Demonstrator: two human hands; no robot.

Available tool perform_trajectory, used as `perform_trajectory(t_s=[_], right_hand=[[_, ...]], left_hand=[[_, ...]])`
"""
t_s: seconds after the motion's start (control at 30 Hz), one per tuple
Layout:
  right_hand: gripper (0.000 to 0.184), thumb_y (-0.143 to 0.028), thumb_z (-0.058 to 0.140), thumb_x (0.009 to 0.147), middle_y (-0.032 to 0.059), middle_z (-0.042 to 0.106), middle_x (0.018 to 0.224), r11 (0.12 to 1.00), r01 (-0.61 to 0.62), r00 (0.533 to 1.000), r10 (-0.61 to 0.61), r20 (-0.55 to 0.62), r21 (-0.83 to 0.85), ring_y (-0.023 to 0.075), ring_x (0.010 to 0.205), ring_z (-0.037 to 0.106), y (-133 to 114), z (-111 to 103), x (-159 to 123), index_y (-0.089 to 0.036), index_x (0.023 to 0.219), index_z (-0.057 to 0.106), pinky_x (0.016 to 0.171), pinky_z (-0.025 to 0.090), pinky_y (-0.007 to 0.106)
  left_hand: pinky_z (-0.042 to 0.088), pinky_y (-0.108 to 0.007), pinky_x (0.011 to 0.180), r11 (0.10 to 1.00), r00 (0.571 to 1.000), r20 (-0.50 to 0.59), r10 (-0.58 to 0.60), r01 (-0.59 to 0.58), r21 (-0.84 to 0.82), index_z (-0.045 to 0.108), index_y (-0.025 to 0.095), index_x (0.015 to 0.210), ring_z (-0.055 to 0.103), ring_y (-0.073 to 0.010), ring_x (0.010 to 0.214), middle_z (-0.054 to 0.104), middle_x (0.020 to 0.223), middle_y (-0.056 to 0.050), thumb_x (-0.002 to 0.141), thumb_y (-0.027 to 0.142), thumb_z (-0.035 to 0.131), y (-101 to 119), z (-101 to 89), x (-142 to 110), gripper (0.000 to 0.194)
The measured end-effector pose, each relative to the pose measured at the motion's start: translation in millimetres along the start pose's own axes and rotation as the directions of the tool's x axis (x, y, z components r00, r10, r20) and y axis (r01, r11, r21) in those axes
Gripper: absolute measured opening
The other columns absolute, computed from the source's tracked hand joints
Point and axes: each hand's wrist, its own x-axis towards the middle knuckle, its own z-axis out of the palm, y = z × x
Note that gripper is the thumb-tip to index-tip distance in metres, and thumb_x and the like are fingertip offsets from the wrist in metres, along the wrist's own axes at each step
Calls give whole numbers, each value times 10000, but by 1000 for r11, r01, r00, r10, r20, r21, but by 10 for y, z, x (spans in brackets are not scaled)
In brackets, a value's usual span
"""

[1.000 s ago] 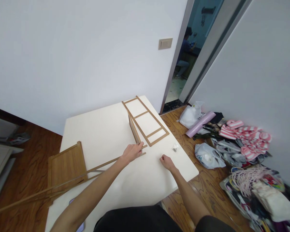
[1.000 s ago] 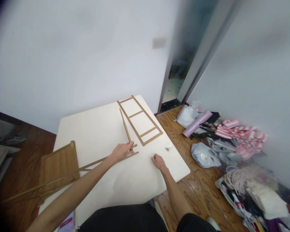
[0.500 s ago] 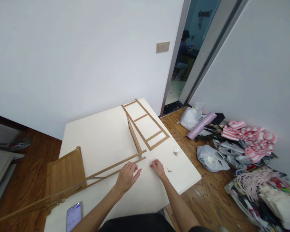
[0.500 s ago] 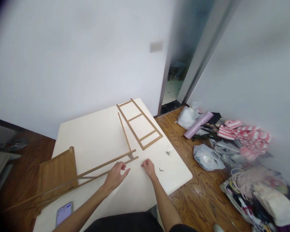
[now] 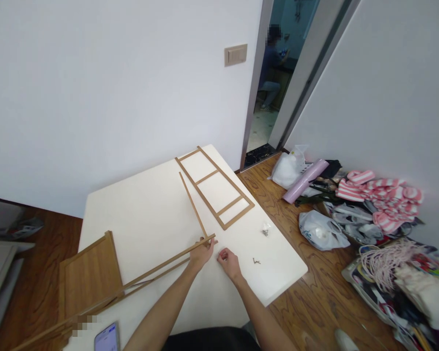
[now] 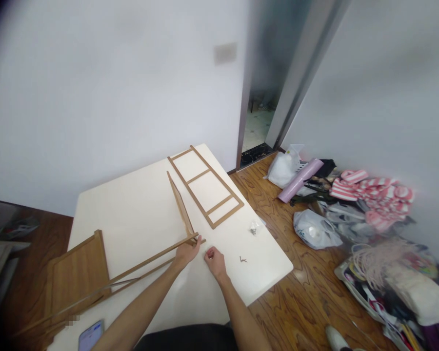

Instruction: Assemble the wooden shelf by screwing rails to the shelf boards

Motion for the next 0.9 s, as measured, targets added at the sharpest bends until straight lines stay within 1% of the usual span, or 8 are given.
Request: perform_trajectory(t_s=[0.1, 0.2, 0.3, 0.47, 0.57, 0.67, 0.8, 0.9], right_hand=[[77, -288, 570, 707, -4, 707, 684, 1000, -15, 1000, 16, -18, 9, 191, 687, 672, -3, 70, -1, -232, 739, 611, 711, 498, 300], [86, -307, 571, 711, -1, 708, 694, 999, -26, 999, 27, -37, 22, 198, 700, 675, -21, 138, -6, -236, 737, 613, 717, 498, 305], [87, -324, 578, 711, 1, 705, 675, 999, -34, 998, 36, -49, 39, 209, 707, 680, -41, 170, -15, -241, 712, 604, 700, 501, 308], [95, -335, 577, 736, 19, 723, 680, 996, -28, 998, 33, -55, 83, 225, 711, 697, -100, 145, -27, -243, 717, 597, 695, 514, 321], [123, -355, 575, 759, 39, 749, 728, 992, -12, 999, 18, -47, 129, 233, 731, 714, -174, 136, -35, -237, 748, 609, 705, 523, 327], [151, -374, 577, 769, 51, 764, 768, 983, 5, 999, 2, -41, 183, 234, 746, 725, -263, 150, -41, -231, 769, 625, 697, 532, 322], [159, -387, 630, 736, 43, 763, 761, 979, 21, 998, -7, -66, 204, 234, 751, 724, -362, 189, -37, -229, 740, 651, 728, 542, 331], [190, -417, 646, 737, 42, 761, 757, 975, 31, 995, -9, -100, 218, 234, 755, 723, -408, 228, -35, -228, 727, 663, 752, 549, 344]], left_hand=[[500, -354, 938, 998, 999, -29, -33, 34, 56, 719, 143, 1119, 675, -289, 1107, 757, 1039, -152, 982, 524, 331, 28, 61, 25, 560], [504, -379, 930, 994, 997, -58, -49, 54, 93, 728, 129, 1105, 674, -313, 1102, 753, 1044, -174, 982, 515, 328, 38, 63, 31, 569], [516, -391, 896, 992, 995, -78, -63, 71, 107, 745, 129, 1045, 692, -324, 1054, 755, 1014, -186, 981, 544, 308, 60, 12, 23, 606], [520, -376, 862, 992, 987, -124, -100, 109, 64, 751, 144, 966, 709, -314, 1012, 760, 973, -180, 991, 508, 283, 107, -137, -28, 594], [509, -368, 881, 998, 987, -143, -68, 67, -12, 738, 134, 960, 703, -313, 1030, 754, 1020, -181, 986, 479, 312, 94, -248, -65, 549], [497, -332, 902, 998, 990, -141, -21, 13, -60, 727, 145, 977, 711, -277, 1016, 761, 1020, -150, 992, 455, 322, 54, -345, -91, 510], [494, -273, 883, 995, 995, -100, 25, -35, -97, 728, 149, 872, 736, -222, 893, 766, 795, -97, 1009, 443, 293, 18, -421, -122, 542], [494, -255, 870, 991, 995, -84, 54, -64, -115, 723, 160, 816, 737, -203, 834, 747, 700, -69, 1015, 426, 276, 14, -453, -153, 557]])
